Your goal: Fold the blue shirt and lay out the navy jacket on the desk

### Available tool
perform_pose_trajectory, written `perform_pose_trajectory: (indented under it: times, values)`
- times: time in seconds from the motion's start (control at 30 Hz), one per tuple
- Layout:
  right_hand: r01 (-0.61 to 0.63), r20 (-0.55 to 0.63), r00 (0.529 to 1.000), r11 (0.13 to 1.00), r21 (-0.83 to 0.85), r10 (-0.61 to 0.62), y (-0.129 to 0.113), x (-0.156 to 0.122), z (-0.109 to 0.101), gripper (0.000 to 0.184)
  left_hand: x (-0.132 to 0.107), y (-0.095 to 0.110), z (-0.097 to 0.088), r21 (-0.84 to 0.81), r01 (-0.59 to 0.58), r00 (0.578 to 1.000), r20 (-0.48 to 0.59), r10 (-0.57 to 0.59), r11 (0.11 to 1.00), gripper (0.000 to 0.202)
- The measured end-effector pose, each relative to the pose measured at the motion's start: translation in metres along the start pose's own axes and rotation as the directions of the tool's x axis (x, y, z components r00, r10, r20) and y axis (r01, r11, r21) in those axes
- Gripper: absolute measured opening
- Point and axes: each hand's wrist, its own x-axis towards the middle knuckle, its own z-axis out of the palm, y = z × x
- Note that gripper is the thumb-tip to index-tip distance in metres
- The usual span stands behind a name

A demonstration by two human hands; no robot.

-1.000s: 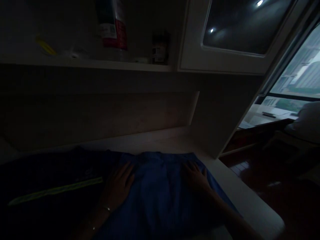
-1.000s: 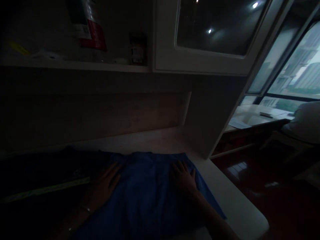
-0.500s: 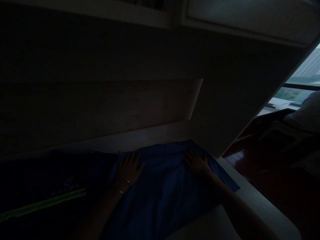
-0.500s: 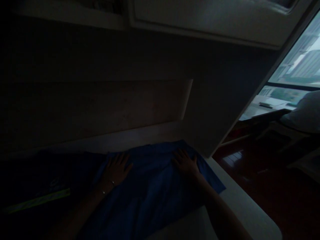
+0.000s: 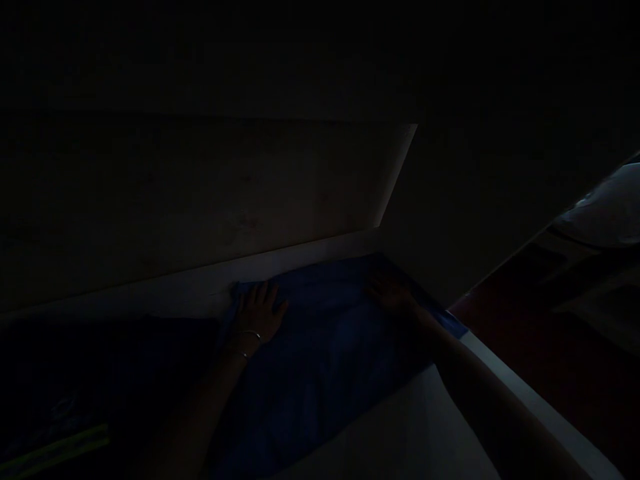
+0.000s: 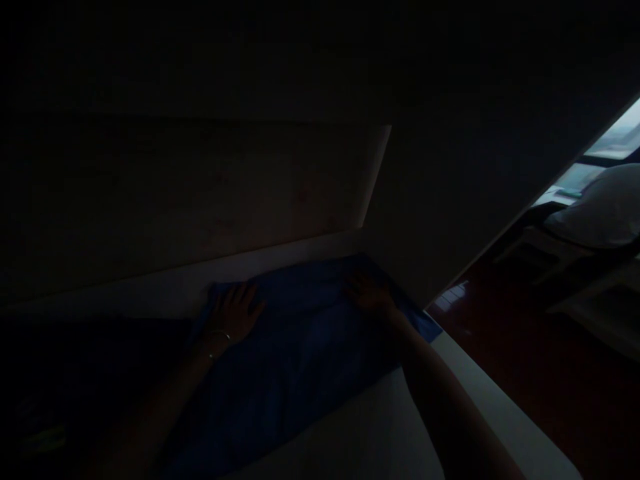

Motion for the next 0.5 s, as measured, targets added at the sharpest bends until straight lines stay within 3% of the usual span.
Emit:
perform_pose_trajectory:
  times: [0.33,0.5]
  values:
    - [-0.037,0.024,0.999,0.999,-0.023,0.037,-0.0006,0.0050,-0.0008,0.059,0.0002,-0.0007,0.0046,-0.025,0.003,0.999,-0.044,-0.004,1.000,0.070]
    - [0.014,0.008,1.000,0.996,-0.083,-0.014,-0.0016,0.0068,-0.0036,0.054,0.0058,-0.0007,0.0005,-0.047,0.001,1.000,-0.030,-0.003,0.999,0.069]
